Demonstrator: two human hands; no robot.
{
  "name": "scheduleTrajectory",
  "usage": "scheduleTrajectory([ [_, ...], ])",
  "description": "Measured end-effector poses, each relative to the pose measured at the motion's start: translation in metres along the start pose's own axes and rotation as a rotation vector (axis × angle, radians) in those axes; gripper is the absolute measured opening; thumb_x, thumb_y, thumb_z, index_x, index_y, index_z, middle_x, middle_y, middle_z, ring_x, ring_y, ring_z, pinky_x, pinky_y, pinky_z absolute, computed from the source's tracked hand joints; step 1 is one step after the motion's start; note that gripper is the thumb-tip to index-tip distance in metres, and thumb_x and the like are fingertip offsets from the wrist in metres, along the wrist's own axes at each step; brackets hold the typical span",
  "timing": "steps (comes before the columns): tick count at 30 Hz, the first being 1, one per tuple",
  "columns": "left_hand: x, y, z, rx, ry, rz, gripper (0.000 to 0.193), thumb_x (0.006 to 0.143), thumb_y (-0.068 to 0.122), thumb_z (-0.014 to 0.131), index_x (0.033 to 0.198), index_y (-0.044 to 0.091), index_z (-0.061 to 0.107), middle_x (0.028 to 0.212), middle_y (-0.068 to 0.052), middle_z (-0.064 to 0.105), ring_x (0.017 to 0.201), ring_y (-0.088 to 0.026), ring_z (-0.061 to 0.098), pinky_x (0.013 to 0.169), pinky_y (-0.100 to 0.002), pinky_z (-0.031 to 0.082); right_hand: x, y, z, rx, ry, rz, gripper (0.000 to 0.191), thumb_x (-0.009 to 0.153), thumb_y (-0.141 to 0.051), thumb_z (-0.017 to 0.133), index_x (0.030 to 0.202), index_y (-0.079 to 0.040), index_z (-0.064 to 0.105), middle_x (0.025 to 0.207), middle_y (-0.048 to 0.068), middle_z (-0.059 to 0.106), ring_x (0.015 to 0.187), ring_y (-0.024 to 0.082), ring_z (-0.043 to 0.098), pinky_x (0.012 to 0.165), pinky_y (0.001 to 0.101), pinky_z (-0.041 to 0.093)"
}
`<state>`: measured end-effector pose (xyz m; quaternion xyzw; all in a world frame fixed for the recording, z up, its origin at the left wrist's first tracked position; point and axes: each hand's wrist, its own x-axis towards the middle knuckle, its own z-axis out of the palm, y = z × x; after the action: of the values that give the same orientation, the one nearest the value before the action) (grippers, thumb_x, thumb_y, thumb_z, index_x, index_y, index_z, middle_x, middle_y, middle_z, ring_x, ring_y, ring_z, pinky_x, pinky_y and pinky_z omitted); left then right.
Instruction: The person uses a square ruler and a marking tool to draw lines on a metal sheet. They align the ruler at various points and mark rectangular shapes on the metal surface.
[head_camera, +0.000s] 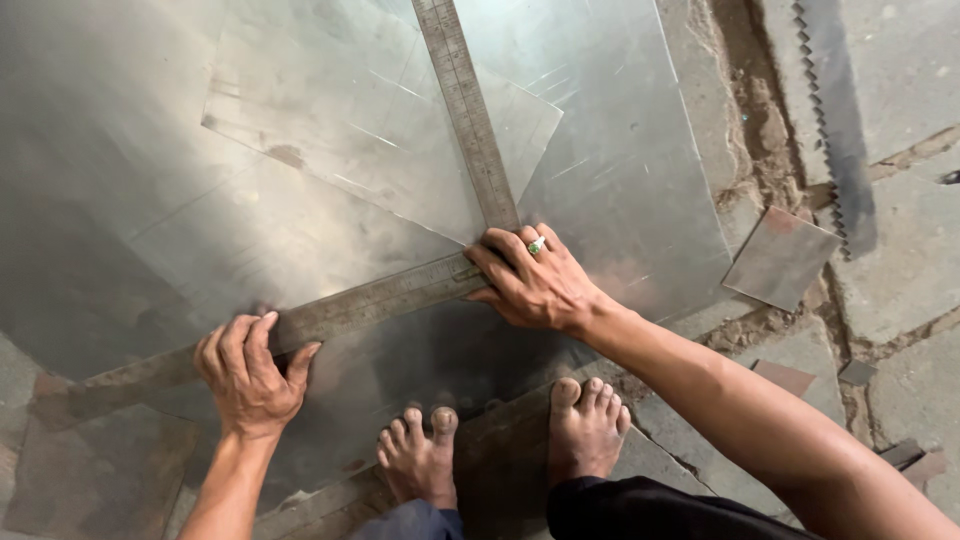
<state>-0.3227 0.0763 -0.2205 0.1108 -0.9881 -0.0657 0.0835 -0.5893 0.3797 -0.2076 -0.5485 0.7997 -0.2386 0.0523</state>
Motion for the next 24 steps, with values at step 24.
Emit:
scheduleTrajectory([
  [24, -0.002, -0.002, 0.004, -0.023, 0.025, -0.001, 0.062, 0.099, 0.059, 0.059, 0.133, 0.007, 0.056, 0.127, -0.013, 0.054, 0.119, -0.033, 0.052, 0.108, -0.053, 0.041, 0.008, -0.003, -0.011, 0.012, 0.031, -0.003, 0.054, 0.090, -0.041, 0.077, 0.128, -0.004, 0.065, 0.121, 0.013, 0.058, 0.099, 0.027, 0.057, 0.089, 0.0414, 0.047],
])
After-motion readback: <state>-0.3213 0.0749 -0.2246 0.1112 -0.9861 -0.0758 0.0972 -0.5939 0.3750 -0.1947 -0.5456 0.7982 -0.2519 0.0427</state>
